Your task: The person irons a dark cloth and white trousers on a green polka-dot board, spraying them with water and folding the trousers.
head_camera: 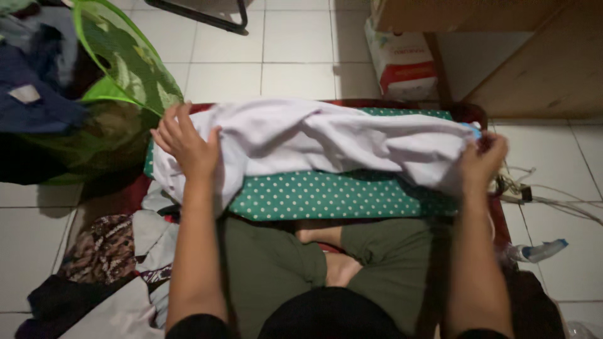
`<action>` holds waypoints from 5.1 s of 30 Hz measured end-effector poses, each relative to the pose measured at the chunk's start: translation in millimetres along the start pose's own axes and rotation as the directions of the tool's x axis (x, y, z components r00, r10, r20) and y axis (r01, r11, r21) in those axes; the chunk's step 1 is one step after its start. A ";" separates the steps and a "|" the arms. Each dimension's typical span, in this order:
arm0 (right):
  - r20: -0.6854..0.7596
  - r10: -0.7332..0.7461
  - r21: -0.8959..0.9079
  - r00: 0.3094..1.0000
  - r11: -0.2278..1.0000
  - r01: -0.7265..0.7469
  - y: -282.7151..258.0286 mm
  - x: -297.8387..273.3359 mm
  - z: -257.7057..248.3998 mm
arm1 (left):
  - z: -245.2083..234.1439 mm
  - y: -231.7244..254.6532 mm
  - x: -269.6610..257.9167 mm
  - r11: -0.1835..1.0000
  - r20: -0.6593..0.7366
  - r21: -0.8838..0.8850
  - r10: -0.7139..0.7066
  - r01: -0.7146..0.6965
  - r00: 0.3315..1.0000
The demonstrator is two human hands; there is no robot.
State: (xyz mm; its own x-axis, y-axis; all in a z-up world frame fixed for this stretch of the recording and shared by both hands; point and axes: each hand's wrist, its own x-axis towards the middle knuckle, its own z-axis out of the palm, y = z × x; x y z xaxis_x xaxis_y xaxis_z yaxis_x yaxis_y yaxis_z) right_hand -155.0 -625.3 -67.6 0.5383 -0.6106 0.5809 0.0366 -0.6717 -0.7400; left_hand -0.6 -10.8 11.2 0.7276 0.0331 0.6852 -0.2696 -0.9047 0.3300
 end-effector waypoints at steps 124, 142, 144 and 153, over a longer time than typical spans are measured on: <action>0.781 -0.436 0.402 0.448 0.899 0.174 -251.5 -142.7 335.8 | -55.1 -114.2 -142.5 -0.004 0.857 -0.506 -0.115 0.863 0.502; 0.999 0.032 -0.011 0.037 0.886 -0.463 -310.7 -143.2 298.2 | -28.2 -126.4 -156.8 0.102 0.795 -0.551 -0.238 0.828 0.558; 0.970 0.077 0.010 0.230 0.935 -0.354 -309.6 -136.2 297.8 | -27.9 -116.9 -147.4 0.285 0.738 -0.508 -0.342 0.813 0.581; 0.875 -0.163 0.126 0.456 0.986 0.111 -266.8 -138.9 288.9 | -20.7 -89.8 -135.0 0.669 0.707 -0.396 -0.215 0.629 0.673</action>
State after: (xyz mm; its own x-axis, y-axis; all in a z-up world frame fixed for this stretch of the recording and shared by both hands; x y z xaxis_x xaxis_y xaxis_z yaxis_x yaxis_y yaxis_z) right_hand 3.7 -240.1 -48.9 0.9762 0.1980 0.0886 0.2016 -0.6773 -0.7076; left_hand -87.7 74.8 -97.5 0.9941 -0.0840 -0.0689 0.0278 -0.4164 0.9088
